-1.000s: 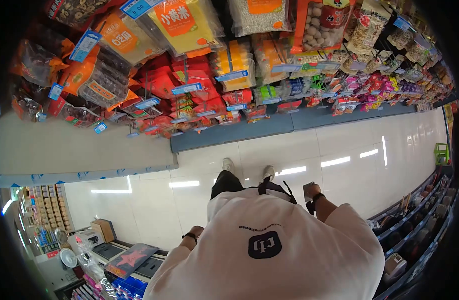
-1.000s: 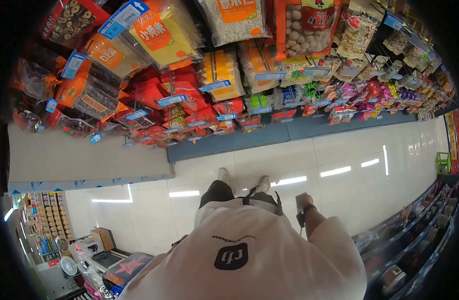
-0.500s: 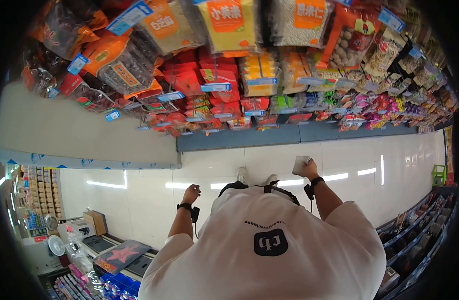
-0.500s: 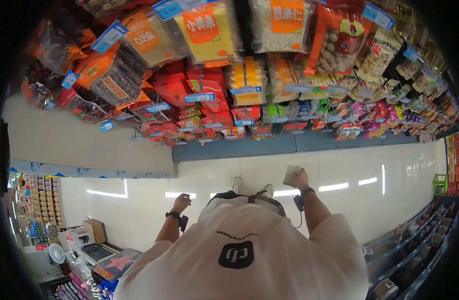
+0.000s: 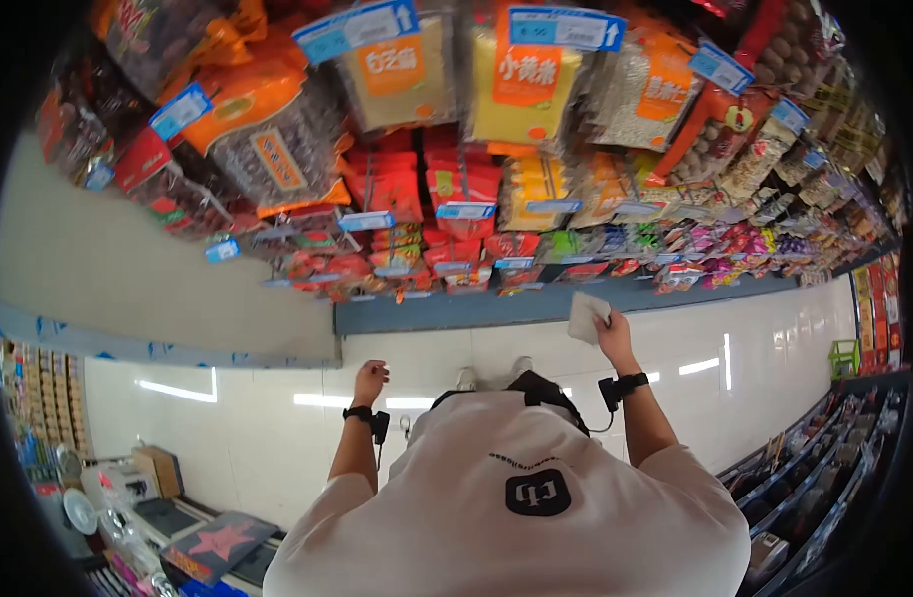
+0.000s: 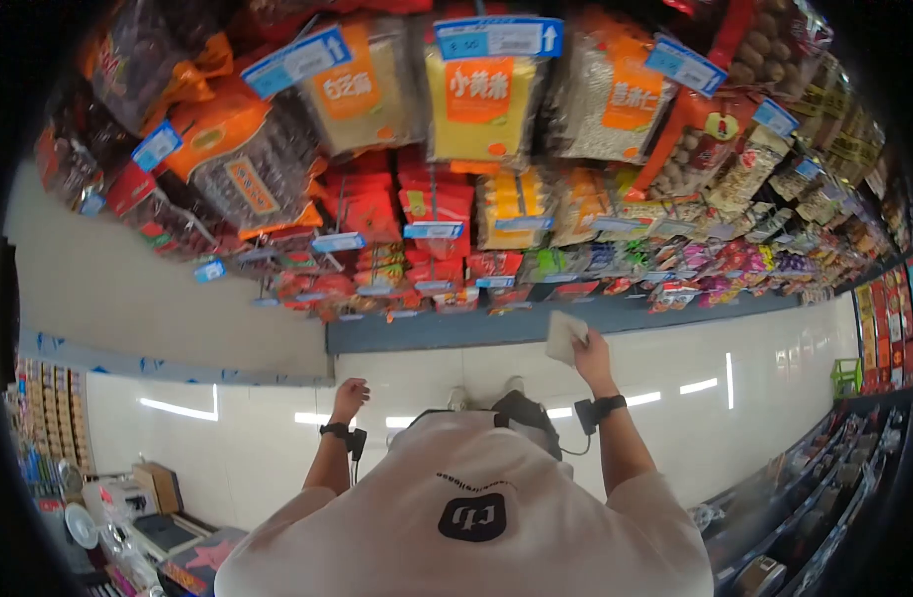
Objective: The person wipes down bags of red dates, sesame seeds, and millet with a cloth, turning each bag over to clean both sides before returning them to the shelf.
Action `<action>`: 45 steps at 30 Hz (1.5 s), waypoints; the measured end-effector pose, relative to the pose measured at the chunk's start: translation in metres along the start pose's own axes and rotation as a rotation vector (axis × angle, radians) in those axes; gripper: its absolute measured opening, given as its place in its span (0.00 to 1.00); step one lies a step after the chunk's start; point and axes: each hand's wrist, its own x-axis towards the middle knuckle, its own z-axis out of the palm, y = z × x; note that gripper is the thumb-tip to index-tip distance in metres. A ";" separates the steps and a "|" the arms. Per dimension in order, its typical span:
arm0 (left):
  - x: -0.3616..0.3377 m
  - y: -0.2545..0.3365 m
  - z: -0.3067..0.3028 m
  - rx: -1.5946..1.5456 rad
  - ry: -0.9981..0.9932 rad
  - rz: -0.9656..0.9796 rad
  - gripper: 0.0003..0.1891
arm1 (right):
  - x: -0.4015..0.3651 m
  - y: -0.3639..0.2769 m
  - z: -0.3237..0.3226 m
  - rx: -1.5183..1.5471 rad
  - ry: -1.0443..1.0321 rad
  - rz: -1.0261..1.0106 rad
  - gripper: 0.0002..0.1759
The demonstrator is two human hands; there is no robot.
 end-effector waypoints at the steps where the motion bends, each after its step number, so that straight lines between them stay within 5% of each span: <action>1: 0.017 0.018 -0.004 0.050 0.034 0.184 0.10 | 0.010 -0.047 -0.011 -0.070 -0.017 -0.114 0.18; 4: 0.025 0.174 0.002 0.265 0.169 0.507 0.10 | 0.048 -0.155 -0.037 0.085 0.021 -0.224 0.19; 9: 0.013 0.391 0.048 -0.086 0.054 0.836 0.13 | 0.107 -0.275 -0.055 0.437 0.038 -0.416 0.19; 14: 0.028 0.501 0.103 0.033 0.148 1.023 0.31 | 0.167 -0.319 -0.034 0.386 0.125 -0.658 0.17; 18: 0.030 0.528 0.124 -0.066 0.105 0.911 0.37 | 0.180 -0.319 -0.017 0.423 0.132 -0.626 0.16; 24: 0.035 0.534 0.119 -0.085 0.108 0.867 0.26 | 0.179 -0.318 -0.020 0.466 -0.003 -0.651 0.15; 26: 0.024 0.541 0.115 -0.378 -0.269 0.772 0.18 | 0.177 -0.323 -0.021 0.646 -0.092 -0.522 0.16; 27: 0.024 0.541 0.118 -0.400 -0.295 0.851 0.13 | 0.177 -0.323 -0.020 0.647 -0.093 -0.525 0.16; 35: -0.008 0.543 0.124 -0.473 -0.396 0.869 0.17 | 0.151 -0.339 -0.034 0.690 -0.009 -0.736 0.19; 45: -0.043 0.500 0.126 -0.610 -0.526 0.790 0.27 | 0.102 -0.316 -0.023 0.717 -0.066 -0.615 0.19</action>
